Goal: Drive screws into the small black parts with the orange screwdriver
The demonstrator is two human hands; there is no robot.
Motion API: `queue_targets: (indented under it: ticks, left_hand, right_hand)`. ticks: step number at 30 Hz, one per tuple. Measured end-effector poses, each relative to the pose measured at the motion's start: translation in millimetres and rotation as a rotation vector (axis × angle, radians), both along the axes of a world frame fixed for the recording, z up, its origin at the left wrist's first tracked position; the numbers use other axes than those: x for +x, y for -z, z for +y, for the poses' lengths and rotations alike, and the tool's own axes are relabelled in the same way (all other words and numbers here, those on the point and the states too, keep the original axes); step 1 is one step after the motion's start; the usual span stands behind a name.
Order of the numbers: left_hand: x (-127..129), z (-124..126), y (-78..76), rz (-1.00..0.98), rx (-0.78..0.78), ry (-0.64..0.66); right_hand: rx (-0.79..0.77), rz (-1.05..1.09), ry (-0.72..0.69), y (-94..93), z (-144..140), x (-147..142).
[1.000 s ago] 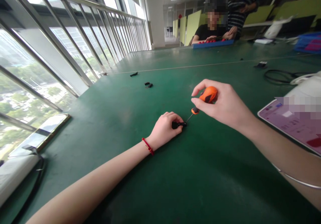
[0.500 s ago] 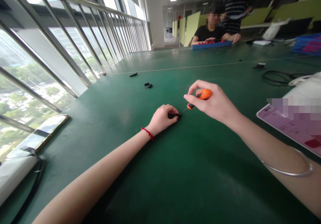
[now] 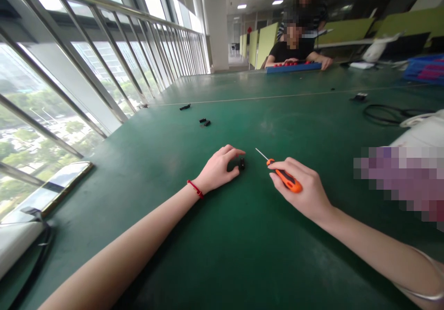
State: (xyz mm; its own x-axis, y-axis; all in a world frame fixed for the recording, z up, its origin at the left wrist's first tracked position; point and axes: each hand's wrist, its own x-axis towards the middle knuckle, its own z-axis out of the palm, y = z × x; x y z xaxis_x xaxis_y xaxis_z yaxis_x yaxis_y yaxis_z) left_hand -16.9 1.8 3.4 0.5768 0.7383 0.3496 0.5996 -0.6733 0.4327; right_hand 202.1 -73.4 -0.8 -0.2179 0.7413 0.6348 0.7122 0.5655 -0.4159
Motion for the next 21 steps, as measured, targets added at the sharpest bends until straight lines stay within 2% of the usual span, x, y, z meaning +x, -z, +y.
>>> queue_targets:
  ticks: [2,5,9,13,21]
  left_hand:
    - [-0.2,4.5,0.5,0.033,0.076,0.045]
    - [1.4,9.2,1.3,0.062,0.046,0.077]
    - [3.3,6.6,2.3,0.041,0.013,-0.044]
    - [7.2,-4.3,3.5,0.0,0.047,-0.153]
    - [13.7,-12.6,6.0,0.009,0.054,-0.17]
  right_hand:
    - [-0.019,0.026,-0.014,-1.0,-0.4,-1.5]
    - [-0.007,0.036,-0.059,-5.5,-2.4,-2.7]
    - [0.054,0.057,-0.093,-7.4,-7.2,-1.2]
    - [0.042,0.102,-0.147,-6.4,-11.1,-0.5]
    - [0.056,0.128,-0.212,-3.2,-11.9,0.0]
